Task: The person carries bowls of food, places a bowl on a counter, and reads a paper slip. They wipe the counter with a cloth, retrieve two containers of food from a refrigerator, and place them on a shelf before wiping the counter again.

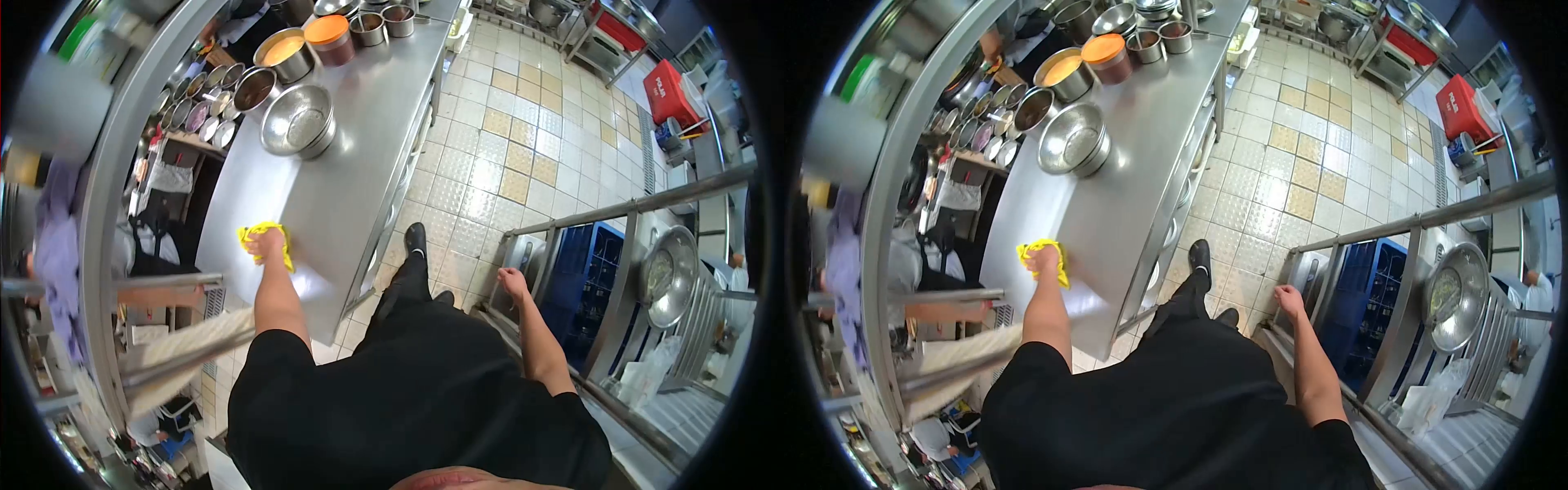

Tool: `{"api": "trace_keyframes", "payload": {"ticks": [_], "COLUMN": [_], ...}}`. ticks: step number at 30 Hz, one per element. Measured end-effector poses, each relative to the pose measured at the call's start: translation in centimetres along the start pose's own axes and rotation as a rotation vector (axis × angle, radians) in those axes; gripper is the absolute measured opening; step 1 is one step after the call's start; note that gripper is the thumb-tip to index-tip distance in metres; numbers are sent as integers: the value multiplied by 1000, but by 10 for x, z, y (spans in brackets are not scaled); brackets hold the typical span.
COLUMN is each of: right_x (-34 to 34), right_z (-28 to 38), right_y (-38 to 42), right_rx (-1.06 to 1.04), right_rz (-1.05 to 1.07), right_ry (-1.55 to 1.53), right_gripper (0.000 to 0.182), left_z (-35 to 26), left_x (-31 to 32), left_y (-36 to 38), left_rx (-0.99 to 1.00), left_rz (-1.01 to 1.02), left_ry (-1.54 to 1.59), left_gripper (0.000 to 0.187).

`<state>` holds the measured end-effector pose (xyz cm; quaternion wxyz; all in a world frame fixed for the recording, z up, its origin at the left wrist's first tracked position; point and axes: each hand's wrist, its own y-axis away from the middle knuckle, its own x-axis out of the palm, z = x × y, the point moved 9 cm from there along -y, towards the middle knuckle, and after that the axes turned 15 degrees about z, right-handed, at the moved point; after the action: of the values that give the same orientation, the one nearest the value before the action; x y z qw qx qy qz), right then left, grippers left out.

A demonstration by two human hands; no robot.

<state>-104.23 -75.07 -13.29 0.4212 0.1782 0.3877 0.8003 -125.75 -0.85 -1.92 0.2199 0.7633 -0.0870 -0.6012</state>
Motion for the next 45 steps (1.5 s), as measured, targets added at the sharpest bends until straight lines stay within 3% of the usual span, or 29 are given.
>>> {"api": "trace_keyframes", "payload": {"ticks": [2, 3, 4, 6, 7, 8, 10, 11, 13, 15, 16, 17, 19, 20, 21, 23, 25, 27, 29, 30, 32, 34, 40, 43, 45], "right_x": [-13, -12, -34, -33, -49, -68, -76, -80, -94, -99, -112, -110, -109, -118, -125, -130, -148, -168, -194, -207, -241, -272, -394, -457, -485], "right_z": [-16, -16, -70, -74, -95, -144, -78, -53, -22, 10, 19, 54, 118, 119, 131, 177, 197, 201, 198, 193, 175, 165, 166, 189, 186], "right_y": [-3, 6, -28, -6, -9, -34, 1, -5, -16, -37, -54, -55, -65, -87, -108, -119, -140, -172, -196, -205, -228, -227, -245, -285, -308], "right_rx": [61, 121, 158, 275, 414, 427, 508, 463, 322, 234, 235, 310, 253, 289, 236, 196, 171, 93, 107, 113, 170, 342, 440, 323, 393], "right_rz": [-23, -13, -36, 22, -32, -23, -137, -58, -249, -253, -358, -283, -264, -254, -247, -207, -197, -201, -217, -209, -151, -35, -35, -102, -131], "right_ry": [-28, -64, 69, -154, 18, 37, 70, 201, 3, -102, 93, 174, 245, 319, 425, 366, 302, 291, 298, 268, 329, 255, 169, 499, 324], "right_gripper": [18, 17, 18, 19, 19, 21, 23, 25, 27, 26, 26, 40, 41, 40, 41, 40, 38, 39, 40, 41, 41, 42, 48, 51, 46], "left_z": [-16, -23, -37, -61, -68, -79, -119, -144, -185, -232, -254, -255, -266, -274, -253, -221, -196, -155, -113, -111, -131, -164, -326, -404, -454], "left_x": [-5, -5, -9, -21, -23, -23, -20, -22, -25, -19, -17, -5, -8, -10, -4, -7, -12, 4, 33, 36, 45, 61, 142, 179, 202], "left_y": [-40, -80, -110, -124, -141, -155, -166, -171, -173, -137, -112, -144, -100, -69, -93, -79, -36, -44, -54, -25, 51, 108, 226, 260, 278], "left_rx": [-47, -17, 25, -42, -47, -48, 48, 111, 213, 496, 629, 786, 1033, 1153, 1152, 880, 824, 571, 455, 421, 399, 420, 635, 742, 829], "left_rz": [-47, 36, 109, 185, 111, 38, 176, 157, 126, 216, 268, 230, 373, 439, 289, 87, -223, -219, 49, -6, -226, -305, -337, -328, -305], "left_ry": [25, -81, -189, -168, -211, -249, -352, -305, -215, -76, -1, 213, 103, 56, 255, 6, -116, -207, 194, 105, -206, -291, -450, -498, -547], "left_gripper": [75, 74, 74, 74, 74, 74, 72, 72, 71, 72, 72, 65, 56, 52, 44, 44, 43, 47, 51, 52, 52, 52, 53, 53, 53]}}
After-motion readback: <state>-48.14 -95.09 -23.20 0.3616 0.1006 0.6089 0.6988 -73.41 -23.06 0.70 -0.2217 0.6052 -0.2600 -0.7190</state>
